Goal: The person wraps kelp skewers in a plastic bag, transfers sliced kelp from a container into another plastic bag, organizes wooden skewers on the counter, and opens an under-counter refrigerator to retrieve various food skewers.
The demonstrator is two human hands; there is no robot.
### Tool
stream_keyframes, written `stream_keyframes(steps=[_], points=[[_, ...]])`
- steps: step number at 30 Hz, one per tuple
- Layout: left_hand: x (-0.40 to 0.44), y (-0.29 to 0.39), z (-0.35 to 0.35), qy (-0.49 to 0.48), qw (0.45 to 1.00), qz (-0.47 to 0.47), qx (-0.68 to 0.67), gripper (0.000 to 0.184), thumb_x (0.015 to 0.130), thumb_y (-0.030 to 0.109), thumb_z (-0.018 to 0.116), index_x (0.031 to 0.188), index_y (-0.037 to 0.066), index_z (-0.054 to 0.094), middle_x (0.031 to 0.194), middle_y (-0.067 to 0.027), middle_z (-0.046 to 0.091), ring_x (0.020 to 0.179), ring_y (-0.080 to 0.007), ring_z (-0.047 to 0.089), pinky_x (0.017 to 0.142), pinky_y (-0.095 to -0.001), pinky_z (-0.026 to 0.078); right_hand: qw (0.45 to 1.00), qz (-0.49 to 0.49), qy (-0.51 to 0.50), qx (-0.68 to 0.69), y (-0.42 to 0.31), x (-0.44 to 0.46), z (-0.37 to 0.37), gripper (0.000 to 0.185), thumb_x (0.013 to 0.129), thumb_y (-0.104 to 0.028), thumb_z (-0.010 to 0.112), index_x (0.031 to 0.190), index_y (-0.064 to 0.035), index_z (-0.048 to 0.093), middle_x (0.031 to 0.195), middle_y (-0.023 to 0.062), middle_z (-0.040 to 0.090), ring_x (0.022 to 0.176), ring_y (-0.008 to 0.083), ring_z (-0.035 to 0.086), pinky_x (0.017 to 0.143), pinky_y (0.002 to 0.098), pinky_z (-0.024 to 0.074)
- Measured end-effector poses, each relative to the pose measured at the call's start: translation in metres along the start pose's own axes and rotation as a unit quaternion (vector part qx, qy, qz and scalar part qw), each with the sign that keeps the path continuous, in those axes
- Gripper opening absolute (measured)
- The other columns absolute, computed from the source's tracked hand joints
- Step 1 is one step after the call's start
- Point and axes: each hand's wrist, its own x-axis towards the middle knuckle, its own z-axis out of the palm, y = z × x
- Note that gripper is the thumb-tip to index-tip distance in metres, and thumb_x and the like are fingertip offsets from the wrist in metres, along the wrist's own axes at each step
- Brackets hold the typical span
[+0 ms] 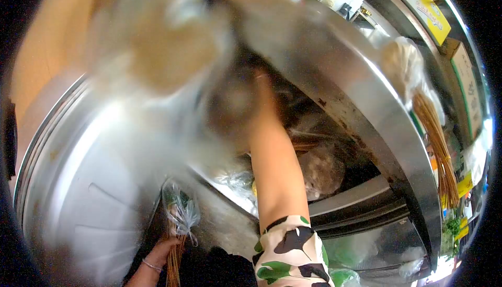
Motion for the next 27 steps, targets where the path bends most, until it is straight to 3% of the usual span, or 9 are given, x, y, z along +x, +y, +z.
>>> stream_keyframes(steps=[5, 11, 13, 15, 17, 18, 21, 25, 27], points=[[-0.013, 0.010, 0.016, -0.013, 0.999, 0.028, -0.013, 0.054, 0.076, 0.008, 0.062, 0.124, 0.004, 0.038, 0.094, -0.0091, 0.055, 0.081, -0.0214, 0.057, 0.065, -0.0342, 0.049, 0.997, 0.034, -0.058, 0.027, 0.006, 0.039, 0.018, 0.044, 0.083, -0.026, 0.062, 0.119, -0.0022, 0.052, 0.113, 0.0128, 0.057, 0.095, 0.0236, 0.056, 0.070, 0.0367, 0.0530], [-0.005, -0.011, 0.003, 0.093, 0.995, -0.041, -0.014, 0.022, 0.083, 0.013, 0.062, 0.101, 0.001, 0.059, 0.095, -0.0104, 0.059, 0.080, -0.0174, 0.058, 0.063, -0.0316, 0.049, 0.991, 0.023, -0.127, -0.032, -0.007, 0.034, 0.018, 0.053, 0.084, -0.036, 0.061, 0.125, -0.0045, 0.049, 0.120, 0.0129, 0.054, 0.102, 0.0246, 0.054, 0.073, 0.0381, 0.0541], [-0.024, 0.011, 0.024, 0.033, 0.998, -0.035, -0.049, 0.010, 0.086, 0.011, 0.060, 0.092, 0.003, 0.062, 0.092, -0.0102, 0.061, 0.075, -0.0159, 0.059, 0.058, -0.0294, 0.048, 0.976, -0.126, -0.047, -0.173, -0.015, -0.011, 0.004, 0.054, 0.083, -0.039, 0.061, 0.122, -0.0036, 0.051, 0.115, 0.0140, 0.056, 0.099, 0.0257, 0.056, 0.076, 0.0389, 0.0502], [-0.031, 0.011, 0.032, 0.074, 0.995, -0.051, -0.048, 0.018, 0.083, 0.009, 0.061, 0.099, 0.002, 0.057, 0.090, -0.0092, 0.060, 0.070, -0.0156, 0.058, 0.056, -0.0290, 0.048, 0.928, -0.346, -0.006, -0.134, 0.004, -0.086, -0.026, 0.044, 0.085, -0.033, 0.060, 0.116, -0.0022, 0.055, 0.106, 0.0116, 0.060, 0.093, 0.0212, 0.058, 0.076, 0.0333, 0.0478], [-0.029, 0.016, 0.034, 0.053, 0.998, 0.013, -0.001, 0.037, 0.080, 0.004, 0.060, 0.115, 0.002, 0.048, 0.091, -0.0072, 0.057, 0.073, -0.0148, 0.056, 0.059, -0.0288, 0.048, 0.906, -0.407, -0.067, -0.094, 0.035, -0.162, -0.055, 0.035, 0.086, -0.028, 0.060, 0.109, -0.0008, 0.060, 0.097, 0.0092, 0.064, 0.087, 0.0167, 0.059, 0.075, 0.0277, 0.0454], [-0.029, 0.014, 0.035, 0.058, 0.998, 0.003, -0.007, 0.037, 0.080, 0.004, 0.060, 0.115, 0.002, 0.048, 0.091, -0.0072, 0.057, 0.073, -0.0148, 0.056, 0.059, -0.0288, 0.048, 0.891, -0.404, -0.165, -0.123, 0.063, -0.198, -0.071, 0.030, 0.086, -0.022, 0.059, 0.107, -0.0002, 0.060, 0.096, 0.0088, 0.064, 0.084, 0.0155, 0.060, 0.073, 0.0268, 0.0465], [-0.031, 0.014, 0.043, 0.036, 0.998, 0.017, 0.056, 0.063, 0.076, 0.001, 0.057, 0.133, 0.006, 0.031, 0.099, -0.0046, 0.052, 0.081, -0.0129, 0.052, 0.068, -0.0290, 0.047, 0.855, -0.093, -0.410, -0.303, 0.176, -0.230, -0.099, 0.017, 0.085, -0.003, 0.058, 0.101, 0.0016, 0.062, 0.090, 0.0076, 0.064, 0.076, 0.0118, 0.060, 0.066, 0.0242, 0.0496], [-0.032, 0.002, 0.040, 0.165, 0.979, -0.021, 0.114, 0.062, 0.074, 0.004, 0.060, 0.130, 0.006, 0.035, 0.095, -0.0051, 0.053, 0.079, -0.0128, 0.052, 0.065, -0.0284, 0.047, 0.933, -0.109, -0.167, -0.299, 0.310, -0.133, -0.109, 0.009, 0.088, -0.008, 0.057, 0.091, -0.0023, 0.063, 0.077, 0.0023, 0.062, 0.065, 0.0115, 0.057, 0.058, 0.0238, 0.0446], [-0.032, 0.009, 0.049, 0.165, 0.975, -0.038, 0.148, 0.056, 0.075, 0.004, 0.062, 0.125, 0.003, 0.039, 0.089, -0.0053, 0.057, 0.071, -0.0119, 0.054, 0.062, -0.0286, 0.048, 0.986, 0.000, -0.077, -0.148, 0.332, -0.086, -0.112, 0.008, 0.085, -0.006, 0.059, 0.092, -0.0046, 0.063, 0.079, 0.0031, 0.063, 0.067, 0.0114, 0.056, 0.059, 0.0227, 0.0437]])
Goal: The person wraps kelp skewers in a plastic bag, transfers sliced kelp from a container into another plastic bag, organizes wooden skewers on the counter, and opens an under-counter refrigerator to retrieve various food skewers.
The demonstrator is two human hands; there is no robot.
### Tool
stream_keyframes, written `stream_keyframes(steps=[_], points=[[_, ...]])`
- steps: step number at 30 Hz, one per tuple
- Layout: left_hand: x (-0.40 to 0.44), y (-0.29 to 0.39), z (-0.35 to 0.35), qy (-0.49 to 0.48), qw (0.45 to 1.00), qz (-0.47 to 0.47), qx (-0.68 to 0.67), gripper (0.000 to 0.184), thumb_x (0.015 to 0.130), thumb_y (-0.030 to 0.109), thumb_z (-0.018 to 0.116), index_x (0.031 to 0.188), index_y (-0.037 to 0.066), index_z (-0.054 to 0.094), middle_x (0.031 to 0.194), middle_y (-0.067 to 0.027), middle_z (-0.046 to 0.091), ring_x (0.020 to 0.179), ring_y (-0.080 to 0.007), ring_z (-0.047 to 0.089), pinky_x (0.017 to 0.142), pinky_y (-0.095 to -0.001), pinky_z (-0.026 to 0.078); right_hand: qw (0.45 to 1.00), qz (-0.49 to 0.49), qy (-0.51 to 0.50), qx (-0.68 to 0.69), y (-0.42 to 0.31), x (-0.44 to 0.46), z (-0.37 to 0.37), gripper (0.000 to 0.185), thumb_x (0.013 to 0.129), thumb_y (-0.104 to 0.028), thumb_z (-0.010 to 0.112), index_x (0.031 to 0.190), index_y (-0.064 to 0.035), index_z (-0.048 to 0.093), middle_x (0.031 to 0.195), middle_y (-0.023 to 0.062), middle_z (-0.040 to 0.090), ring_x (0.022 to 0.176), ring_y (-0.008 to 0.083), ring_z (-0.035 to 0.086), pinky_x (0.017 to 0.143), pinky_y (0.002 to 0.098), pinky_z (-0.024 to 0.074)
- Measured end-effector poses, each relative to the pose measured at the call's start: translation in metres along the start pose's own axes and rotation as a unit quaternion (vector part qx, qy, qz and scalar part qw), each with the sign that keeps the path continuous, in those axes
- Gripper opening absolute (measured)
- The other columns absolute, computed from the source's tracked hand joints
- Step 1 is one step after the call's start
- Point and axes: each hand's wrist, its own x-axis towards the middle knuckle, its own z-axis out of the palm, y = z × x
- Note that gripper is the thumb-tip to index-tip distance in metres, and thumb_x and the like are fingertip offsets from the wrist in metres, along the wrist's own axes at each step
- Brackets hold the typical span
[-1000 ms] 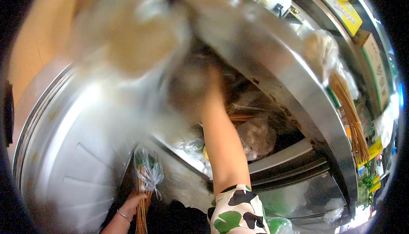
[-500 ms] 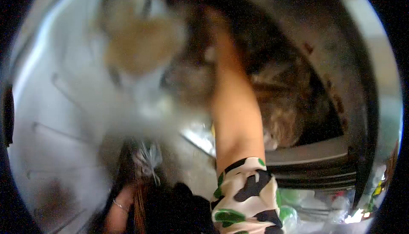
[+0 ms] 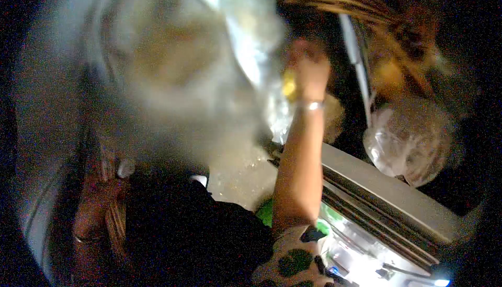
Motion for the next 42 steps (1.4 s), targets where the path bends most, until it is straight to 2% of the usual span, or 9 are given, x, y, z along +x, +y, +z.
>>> stream_keyframes(steps=[3, 5, 10, 13, 21, 26, 32, 38, 42], points=[[0.020, 0.011, -0.007, 0.029, 0.999, -0.023, 0.014, 0.051, 0.074, 0.001, 0.063, 0.121, 0.001, 0.042, 0.091, -0.0058, 0.058, 0.073, -0.0107, 0.055, 0.062, -0.0265, 0.047, 0.936, -0.206, 0.142, -0.248, 0.081, 0.125, -0.028, 0.014, 0.084, -0.016, 0.060, 0.092, -0.0053, 0.064, 0.083, 0.0083, 0.063, 0.075, 0.0205, 0.060, 0.065, 0.0321, 0.0481], [0.021, 0.004, -0.013, 0.012, 0.993, -0.119, 0.017, 0.053, 0.074, -0.001, 0.064, 0.122, 0.001, 0.043, 0.094, -0.0057, 0.059, 0.076, -0.0109, 0.056, 0.061, -0.0244, 0.047, 0.870, -0.172, 0.208, -0.413, 0.102, 0.181, -0.069, 0.018, 0.084, -0.021, 0.061, 0.093, -0.0057, 0.064, 0.084, 0.0102, 0.064, 0.077, 0.0243, 0.060, 0.068, 0.0358, 0.0492], [0.031, 0.010, -0.016, 0.037, 0.994, -0.090, 0.050, 0.057, 0.073, -0.001, 0.067, 0.124, 0.001, 0.042, 0.102, -0.0078, 0.059, 0.086, -0.0134, 0.057, 0.069, -0.0248, 0.048, 0.985, 0.137, 0.074, -0.074, 0.099, 0.209, -0.104, 0.019, 0.083, -0.023, 0.061, 0.089, -0.0054, 0.063, 0.082, 0.0113, 0.063, 0.077, 0.0249, 0.061, 0.066, 0.0372, 0.0498], [0.029, 0.002, -0.017, 0.041, 0.994, 0.043, 0.096, 0.064, 0.071, -0.002, 0.069, 0.128, 0.000, 0.038, 0.114, -0.0109, 0.057, 0.103, -0.0186, 0.056, 0.088, -0.0302, 0.046, 0.963, 0.258, -0.008, 0.074, 0.090, 0.211, -0.115, 0.020, 0.082, -0.025, 0.062, 0.086, -0.0053, 0.062, 0.081, 0.0119, 0.063, 0.076, 0.0254, 0.061, 0.066, 0.0380, 0.0502], [0.031, -0.004, -0.019, 0.077, 0.992, 0.026, 0.096, 0.068, 0.071, -0.003, 0.066, 0.131, 0.001, 0.034, 0.112, -0.0104, 0.057, 0.099, -0.0178, 0.057, 0.084, -0.0292, 0.047, 0.882, 0.396, -0.085, 0.241, 0.070, 0.205, -0.100, 0.024, 0.081, -0.028, 0.062, 0.078, -0.0050, 0.060, 0.079, 0.0136, 0.062, 0.075, 0.0265, 0.061, 0.063, 0.0402, 0.0511], [0.027, 0.015, -0.013, 0.071, 0.995, -0.064, 0.014, 0.064, 0.072, -0.005, 0.063, 0.130, 0.002, 0.037, 0.109, -0.0098, 0.058, 0.093, -0.0159, 0.058, 0.079, -0.0266, 0.049, 0.917, 0.282, -0.178, 0.218, 0.083, 0.212, -0.103, 0.028, 0.080, -0.030, 0.064, 0.069, -0.0070, 0.054, 0.070, 0.0113, 0.061, 0.064, 0.0240, 0.060, 0.052, 0.0369, 0.0506], [0.027, 0.005, -0.011, 0.051, 0.997, -0.036, -0.039, 0.052, 0.072, -0.003, 0.062, 0.121, 0.003, 0.044, 0.095, -0.0055, 0.061, 0.083, -0.0128, 0.057, 0.069, -0.0248, 0.048, 0.961, 0.211, -0.040, 0.174, 0.037, 0.124, -0.051, 0.024, 0.084, -0.022, 0.061, 0.067, -0.0083, 0.051, 0.059, 0.0044, 0.053, 0.051, 0.0177, 0.053, 0.046, 0.0302, 0.0472], [0.019, 0.013, 0.004, 0.013, 0.998, -0.055, 0.018, 0.058, 0.070, -0.002, 0.062, 0.124, 0.004, 0.042, 0.093, -0.0039, 0.058, 0.075, -0.0115, 0.055, 0.065, -0.0247, 0.047, 0.946, 0.218, 0.045, 0.237, 0.002, -0.050, -0.036, 0.009, 0.082, -0.010, 0.060, 0.085, -0.0039, 0.053, 0.066, 0.0039, 0.052, 0.052, 0.0136, 0.048, 0.050, 0.0239, 0.0432], [0.012, 0.024, 0.033, -0.002, 0.998, -0.010, -0.067, 0.062, 0.068, 0.000, 0.062, 0.125, 0.006, 0.038, 0.092, -0.0029, 0.056, 0.068, -0.0111, 0.053, 0.058, -0.0248, 0.046, 0.977, 0.149, -0.023, 0.151, 0.011, -0.130, -0.046, 0.035, 0.076, 0.003, 0.053, 0.110, 0.0005, 0.045, 0.073, 0.0070, 0.054, 0.053, 0.0154, 0.054, 0.045, 0.0252, 0.0458]])
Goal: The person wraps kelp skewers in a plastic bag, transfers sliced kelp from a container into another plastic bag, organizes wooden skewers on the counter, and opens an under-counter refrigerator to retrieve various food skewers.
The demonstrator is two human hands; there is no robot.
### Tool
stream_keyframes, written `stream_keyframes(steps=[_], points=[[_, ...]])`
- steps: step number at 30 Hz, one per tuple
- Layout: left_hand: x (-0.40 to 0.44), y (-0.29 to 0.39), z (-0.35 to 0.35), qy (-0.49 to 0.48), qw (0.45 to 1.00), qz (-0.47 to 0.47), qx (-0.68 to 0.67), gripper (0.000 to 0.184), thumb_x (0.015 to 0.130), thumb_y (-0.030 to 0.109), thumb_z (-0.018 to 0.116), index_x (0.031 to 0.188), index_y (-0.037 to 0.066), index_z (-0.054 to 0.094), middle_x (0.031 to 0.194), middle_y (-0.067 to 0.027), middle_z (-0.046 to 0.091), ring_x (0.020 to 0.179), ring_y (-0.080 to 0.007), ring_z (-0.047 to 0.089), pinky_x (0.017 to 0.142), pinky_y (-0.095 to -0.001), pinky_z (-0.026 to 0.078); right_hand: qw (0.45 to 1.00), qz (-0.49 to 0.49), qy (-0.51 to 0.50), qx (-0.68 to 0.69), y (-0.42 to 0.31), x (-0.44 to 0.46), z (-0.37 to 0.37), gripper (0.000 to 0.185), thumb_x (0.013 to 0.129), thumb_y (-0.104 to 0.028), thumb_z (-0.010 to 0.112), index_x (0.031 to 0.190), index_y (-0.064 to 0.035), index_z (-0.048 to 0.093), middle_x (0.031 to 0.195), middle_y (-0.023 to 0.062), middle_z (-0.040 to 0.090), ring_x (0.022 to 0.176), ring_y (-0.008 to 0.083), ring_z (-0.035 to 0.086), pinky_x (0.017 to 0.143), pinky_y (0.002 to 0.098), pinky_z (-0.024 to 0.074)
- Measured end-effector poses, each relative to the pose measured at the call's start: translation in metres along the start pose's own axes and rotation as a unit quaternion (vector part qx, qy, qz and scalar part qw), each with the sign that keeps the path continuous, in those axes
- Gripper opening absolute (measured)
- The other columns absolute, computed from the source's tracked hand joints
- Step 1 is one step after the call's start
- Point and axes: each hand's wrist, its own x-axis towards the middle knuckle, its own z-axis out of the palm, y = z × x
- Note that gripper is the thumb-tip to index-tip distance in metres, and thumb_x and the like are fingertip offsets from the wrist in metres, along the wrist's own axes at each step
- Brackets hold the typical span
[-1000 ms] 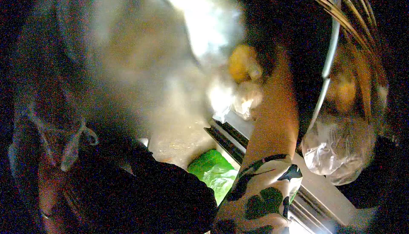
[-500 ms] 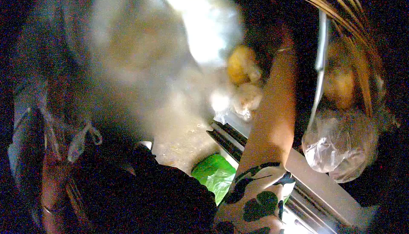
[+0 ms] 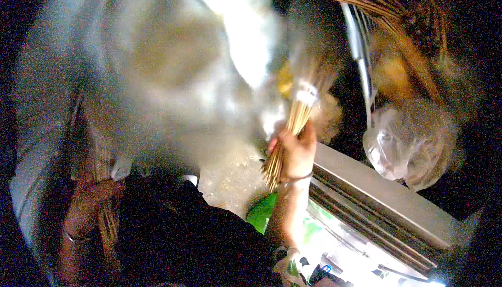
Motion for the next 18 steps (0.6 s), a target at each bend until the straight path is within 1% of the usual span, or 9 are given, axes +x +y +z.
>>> stream_keyframes(steps=[2, 3, 4, 7, 9, 13, 14, 16, 18], points=[[-0.003, -0.001, 0.006, -0.006, 1.000, -0.013, 0.019, 0.062, 0.068, 0.001, 0.063, 0.124, 0.006, 0.038, 0.089, -0.0029, 0.055, 0.067, -0.0115, 0.053, 0.057, -0.0247, 0.046, 0.998, -0.011, -0.040, 0.040, 0.015, -0.018, -0.006, 0.039, 0.074, 0.008, 0.053, 0.112, 0.0022, 0.042, 0.073, 0.0077, 0.054, 0.052, 0.0158, 0.054, 0.044, 0.0254, 0.0458], [-0.004, 0.003, 0.010, -0.009, 0.999, -0.031, 0.035, 0.059, 0.069, 0.002, 0.062, 0.123, 0.007, 0.039, 0.088, -0.0027, 0.055, 0.068, -0.0115, 0.054, 0.058, -0.0253, 0.046, 0.997, -0.001, -0.037, 0.065, 0.026, -0.026, -0.009, 0.041, 0.077, -0.004, 0.066, 0.112, 0.0018, 0.045, 0.073, 0.0069, 0.056, 0.053, 0.0129, 0.054, 0.045, 0.0238, 0.0474], [-0.006, 0.002, 0.012, -0.007, 0.999, -0.027, 0.038, 0.059, 0.069, 0.002, 0.062, 0.123, 0.007, 0.039, 0.088, -0.0027, 0.055, 0.068, -0.0115, 0.054, 0.058, -0.0253, 0.046, 0.997, -0.002, -0.051, 0.062, 0.032, -0.031, -0.011, 0.041, 0.078, -0.002, 0.065, 0.112, 0.0016, 0.044, 0.074, 0.0069, 0.055, 0.053, 0.0127, 0.054, 0.045, 0.0242, 0.0475], [-0.008, 0.001, 0.019, -0.020, 1.000, 0.000, 0.008, 0.058, 0.069, 0.003, 0.061, 0.123, 0.007, 0.039, 0.087, -0.0027, 0.055, 0.068, -0.0114, 0.054, 0.057, -0.0249, 0.046, 0.996, 0.015, -0.033, 0.079, 0.045, -0.038, -0.015, 0.040, 0.078, 0.000, 0.064, 0.113, 0.0006, 0.044, 0.076, 0.0067, 0.055, 0.052, 0.0127, 0.053, 0.046, 0.0247, 0.0476], [-0.006, -0.001, 0.011, -0.020, 1.000, -0.016, 0.005, 0.058, 0.070, 0.003, 0.060, 0.124, 0.007, 0.039, 0.089, -0.0027, 0.055, 0.070, -0.0116, 0.054, 0.059, -0.0250, 0.046, 0.996, 0.007, -0.032, 0.084, 0.044, -0.042, -0.010, 0.039, 0.079, -0.001, 0.064, 0.112, 0.0005, 0.045, 0.075, 0.0067, 0.055, 0.051, 0.0130, 0.053, 0.045, 0.0249, 0.0471], [-0.003, -0.003, 0.011, -0.028, 0.999, 0.012, -0.018, 0.059, 0.070, 0.002, 0.060, 0.124, 0.007, 0.039, 0.091, -0.0029, 0.056, 0.071, -0.0125, 0.054, 0.062, -0.0255, 0.046, 0.996, 0.007, -0.019, 0.088, 0.035, -0.032, -0.013, 0.035, 0.080, -0.003, 0.063, 0.110, 0.0007, 0.046, 0.070, 0.0061, 0.055, 0.050, 0.0135, 0.052, 0.044, 0.0246, 0.0442], [-0.002, -0.004, 0.008, -0.031, 0.999, -0.001, -0.017, 0.059, 0.070, 0.002, 0.061, 0.125, 0.007, 0.039, 0.092, -0.0030, 0.056, 0.073, -0.0129, 0.054, 0.064, -0.0258, 0.046, 0.996, 0.002, -0.032, 0.082, 0.033, -0.025, -0.016, 0.038, 0.079, -0.001, 0.058, 0.115, 0.0003, 0.044, 0.077, 0.0079, 0.055, 0.050, 0.0146, 0.054, 0.045, 0.0248, 0.0458], [-0.001, -0.003, 0.001, -0.032, 0.999, -0.016, -0.020, 0.060, 0.069, 0.002, 0.061, 0.125, 0.007, 0.039, 0.094, -0.0031, 0.056, 0.074, -0.0133, 0.054, 0.065, -0.0261, 0.047, 0.997, -0.025, 0.005, 0.071, 0.017, -0.003, -0.008, 0.021, 0.082, -0.008, 0.059, 0.097, 0.0009, 0.049, 0.064, 0.0044, 0.052, 0.048, 0.0117, 0.049, 0.044, 0.0222, 0.0397], [0.000, -0.001, -0.003, -0.036, 0.999, -0.031, -0.024, 0.063, 0.069, 0.002, 0.062, 0.127, 0.007, 0.038, 0.096, -0.0034, 0.055, 0.076, -0.0134, 0.054, 0.065, -0.0261, 0.047, 0.998, -0.017, 0.006, 0.060, -0.007, 0.026, -0.001, 0.012, 0.081, -0.009, 0.058, 0.089, -0.0017, 0.051, 0.062, 0.0040, 0.051, 0.049, 0.0111, 0.048, 0.046, 0.0216, 0.0395]])
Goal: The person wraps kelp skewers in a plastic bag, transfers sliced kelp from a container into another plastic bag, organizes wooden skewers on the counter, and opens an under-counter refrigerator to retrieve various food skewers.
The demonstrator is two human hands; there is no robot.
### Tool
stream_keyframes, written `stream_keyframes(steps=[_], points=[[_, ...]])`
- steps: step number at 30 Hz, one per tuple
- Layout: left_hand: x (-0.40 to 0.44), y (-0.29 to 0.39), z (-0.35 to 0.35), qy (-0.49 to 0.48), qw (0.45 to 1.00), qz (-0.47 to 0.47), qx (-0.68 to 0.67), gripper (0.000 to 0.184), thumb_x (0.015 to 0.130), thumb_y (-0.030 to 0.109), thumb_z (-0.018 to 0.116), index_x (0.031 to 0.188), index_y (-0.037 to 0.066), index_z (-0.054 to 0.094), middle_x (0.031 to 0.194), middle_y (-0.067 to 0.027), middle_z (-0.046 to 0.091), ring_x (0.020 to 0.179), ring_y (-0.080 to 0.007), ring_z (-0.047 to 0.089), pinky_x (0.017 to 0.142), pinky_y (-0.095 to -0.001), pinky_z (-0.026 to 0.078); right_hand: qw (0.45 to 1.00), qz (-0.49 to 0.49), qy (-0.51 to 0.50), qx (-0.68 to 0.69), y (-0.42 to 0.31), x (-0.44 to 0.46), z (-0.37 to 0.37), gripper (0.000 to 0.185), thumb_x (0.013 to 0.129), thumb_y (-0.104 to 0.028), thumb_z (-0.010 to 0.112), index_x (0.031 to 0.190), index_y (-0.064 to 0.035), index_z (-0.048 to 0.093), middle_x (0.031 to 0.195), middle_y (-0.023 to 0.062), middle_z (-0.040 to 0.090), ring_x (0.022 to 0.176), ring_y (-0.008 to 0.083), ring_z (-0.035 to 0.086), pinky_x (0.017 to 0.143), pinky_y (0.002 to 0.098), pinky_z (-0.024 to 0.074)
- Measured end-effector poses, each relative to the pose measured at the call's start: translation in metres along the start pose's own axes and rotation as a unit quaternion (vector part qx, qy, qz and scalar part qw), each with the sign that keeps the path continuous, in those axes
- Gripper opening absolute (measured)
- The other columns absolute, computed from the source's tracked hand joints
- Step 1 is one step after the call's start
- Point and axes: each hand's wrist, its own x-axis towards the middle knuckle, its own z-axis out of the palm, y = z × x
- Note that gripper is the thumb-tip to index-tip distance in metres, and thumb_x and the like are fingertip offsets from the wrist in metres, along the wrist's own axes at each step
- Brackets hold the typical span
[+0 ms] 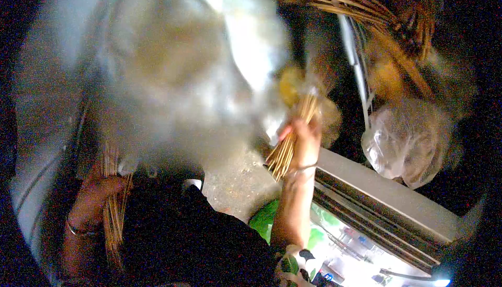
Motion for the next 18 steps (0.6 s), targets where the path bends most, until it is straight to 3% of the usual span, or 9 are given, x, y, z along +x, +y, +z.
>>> stream_keyframes(steps=[2, 4, 9, 12, 13, 15, 16, 17, 18], points=[[0.001, 0.001, -0.008, 0.001, 1.000, 0.009, -0.002, 0.065, 0.068, 0.002, 0.063, 0.128, 0.007, 0.037, 0.097, -0.0035, 0.055, 0.077, -0.0129, 0.054, 0.066, -0.0258, 0.047, 1.000, -0.020, 0.019, 0.000, -0.014, 0.037, 0.010, 0.010, 0.082, -0.010, 0.059, 0.082, -0.0041, 0.052, 0.061, 0.0035, 0.051, 0.049, 0.0113, 0.048, 0.047, 0.0217, 0.0399], [0.001, 0.001, -0.013, 0.009, 1.000, 0.021, 0.001, 0.066, 0.068, 0.002, 0.063, 0.128, 0.007, 0.036, 0.099, -0.0036, 0.055, 0.078, -0.0125, 0.053, 0.067, -0.0256, 0.047, 0.992, 0.060, 0.039, 0.101, -0.030, 0.080, 0.018, 0.014, 0.082, -0.011, 0.062, 0.076, -0.0058, 0.051, 0.060, 0.0029, 0.051, 0.049, 0.0126, 0.048, 0.047, 0.0234, 0.0418], [-0.007, 0.007, -0.007, 0.016, 0.997, 0.073, -0.005, 0.071, 0.068, 0.003, 0.065, 0.131, 0.007, 0.033, 0.104, -0.0044, 0.055, 0.080, -0.0116, 0.053, 0.069, -0.0257, 0.047, 0.981, 0.143, -0.016, 0.132, -0.047, 0.216, -0.017, 0.018, 0.080, -0.013, 0.066, 0.072, -0.0066, 0.051, 0.062, 0.0040, 0.053, 0.051, 0.0167, 0.052, 0.048, 0.0277, 0.0467], [-0.008, 0.016, -0.006, 0.012, 0.998, 0.050, -0.024, 0.074, 0.068, 0.002, 0.065, 0.132, 0.006, 0.031, 0.105, -0.0046, 0.054, 0.081, -0.0113, 0.053, 0.068, -0.0250, 0.047, 0.944, 0.280, -0.126, 0.122, -0.040, 0.273, -0.044, 0.017, 0.079, -0.015, 0.068, 0.075, -0.0052, 0.053, 0.065, 0.0076, 0.055, 0.055, 0.0204, 0.055, 0.051, 0.0281, 0.0493], [-0.006, 0.019, -0.007, 0.008, 0.998, 0.049, -0.025, 0.074, 0.068, 0.002, 0.065, 0.132, 0.006, 0.031, 0.105, -0.0046, 0.054, 0.081, -0.0113, 0.053, 0.068, -0.0250, 0.047, 0.978, 0.205, -0.008, -0.023, -0.036, 0.276, -0.043, 0.018, 0.079, -0.017, 0.067, 0.081, -0.0035, 0.056, 0.070, 0.0091, 0.058, 0.058, 0.0225, 0.057, 0.055, 0.0316, 0.0510], [-0.013, 0.022, -0.009, 0.045, 0.999, -0.002, 0.001, 0.074, 0.068, -0.002, 0.064, 0.133, 0.006, 0.029, 0.107, -0.0051, 0.054, 0.082, -0.0108, 0.053, 0.065, -0.0235, 0.046, 0.948, 0.105, 0.029, -0.299, -0.026, 0.327, -0.093, 0.042, 0.082, -0.028, 0.064, 0.111, 0.0007, 0.057, 0.101, 0.0144, 0.063, 0.086, 0.0306, 0.061, 0.084, 0.0403, 0.0492], [-0.011, 0.020, -0.010, 0.048, 0.999, 0.000, -0.003, 0.074, 0.068, -0.002, 0.064, 0.133, 0.006, 0.029, 0.107, -0.0051, 0.054, 0.082, -0.0108, 0.053, 0.065, -0.0235, 0.046, 0.948, 0.103, 0.025, -0.301, -0.022, 0.345, -0.107, 0.042, 0.082, -0.028, 0.064, 0.111, 0.0007, 0.057, 0.101, 0.0144, 0.063, 0.086, 0.0306, 0.061, 0.084, 0.0403, 0.0492], [-0.005, 0.017, -0.014, 0.037, 0.999, 0.009, -0.010, 0.075, 0.068, -0.003, 0.064, 0.134, 0.006, 0.029, 0.108, -0.0055, 0.054, 0.083, -0.0108, 0.053, 0.064, -0.0230, 0.046, 0.858, -0.062, 0.035, -0.509, -0.017, 0.360, -0.113, 0.050, 0.083, -0.032, 0.062, 0.120, -0.0005, 0.052, 0.115, 0.0132, 0.057, 0.102, 0.0300, 0.055, 0.094, 0.0391, 0.0416], [-0.004, 0.015, -0.017, 0.027, 0.999, 0.017, -0.015, 0.076, 0.069, -0.005, 0.063, 0.135, 0.006, 0.028, 0.109, -0.0059, 0.054, 0.084, -0.0108, 0.053, 0.063, -0.0225, 0.046, 0.701, -0.223, 0.042, -0.676, -0.014, 0.368, -0.112, 0.058, 0.084, -0.036, 0.060, 0.128, -0.0018, 0.047, 0.130, 0.0120, 0.050, 0.117, 0.0295, 0.048, 0.103, 0.0379, 0.0340]])
